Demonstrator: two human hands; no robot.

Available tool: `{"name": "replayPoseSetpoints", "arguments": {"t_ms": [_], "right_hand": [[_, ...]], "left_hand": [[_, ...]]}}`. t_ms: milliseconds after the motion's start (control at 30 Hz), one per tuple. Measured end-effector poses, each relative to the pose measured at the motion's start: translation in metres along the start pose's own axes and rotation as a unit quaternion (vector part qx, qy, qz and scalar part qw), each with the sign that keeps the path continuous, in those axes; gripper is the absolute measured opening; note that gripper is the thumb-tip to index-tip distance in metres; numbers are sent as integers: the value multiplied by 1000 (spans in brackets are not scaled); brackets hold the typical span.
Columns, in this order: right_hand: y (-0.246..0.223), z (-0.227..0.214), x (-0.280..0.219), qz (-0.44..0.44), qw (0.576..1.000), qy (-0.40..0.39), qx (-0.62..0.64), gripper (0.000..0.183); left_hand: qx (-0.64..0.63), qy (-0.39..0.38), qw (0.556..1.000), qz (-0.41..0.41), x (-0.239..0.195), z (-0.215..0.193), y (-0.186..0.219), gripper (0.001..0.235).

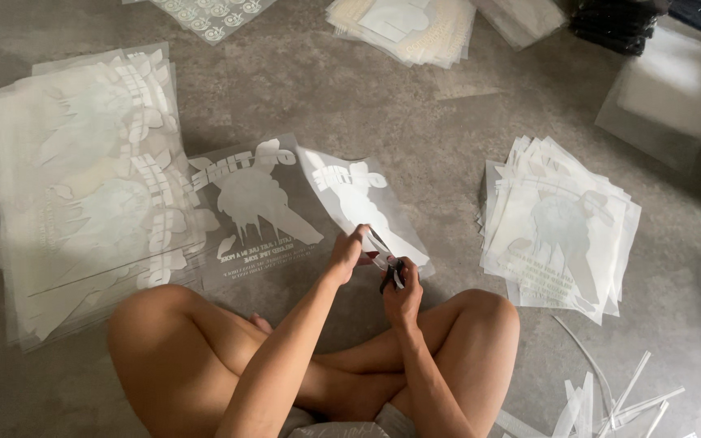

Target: The person sits on the floor and uses scissors to cut out a printed design from a sheet of paper. They repeatedly trim the edges of the design, separating it from the surrounding material, and place the finished cutouts onto a pile.

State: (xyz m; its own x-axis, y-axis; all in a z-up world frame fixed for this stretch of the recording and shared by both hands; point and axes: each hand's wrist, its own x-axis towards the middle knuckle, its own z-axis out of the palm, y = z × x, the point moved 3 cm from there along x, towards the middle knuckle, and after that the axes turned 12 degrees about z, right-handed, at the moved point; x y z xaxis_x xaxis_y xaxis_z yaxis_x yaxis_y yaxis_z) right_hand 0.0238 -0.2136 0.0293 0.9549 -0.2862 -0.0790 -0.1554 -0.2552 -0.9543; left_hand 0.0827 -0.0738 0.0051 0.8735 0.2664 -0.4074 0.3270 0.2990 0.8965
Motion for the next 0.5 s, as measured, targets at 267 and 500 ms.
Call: {"name": "replayPoseSetpoints", "arguments": {"t_ms": [267, 500], "right_hand": [[-17, -1, -2, 86, 993, -71, -23, 47], [50, 20, 6, 308, 931, -185, 58, 37]], "left_hand": [[-201, 169, 964, -47, -29, -47, 21, 80], [-325, 194, 925, 24, -2, -107, -67, 54]]}}
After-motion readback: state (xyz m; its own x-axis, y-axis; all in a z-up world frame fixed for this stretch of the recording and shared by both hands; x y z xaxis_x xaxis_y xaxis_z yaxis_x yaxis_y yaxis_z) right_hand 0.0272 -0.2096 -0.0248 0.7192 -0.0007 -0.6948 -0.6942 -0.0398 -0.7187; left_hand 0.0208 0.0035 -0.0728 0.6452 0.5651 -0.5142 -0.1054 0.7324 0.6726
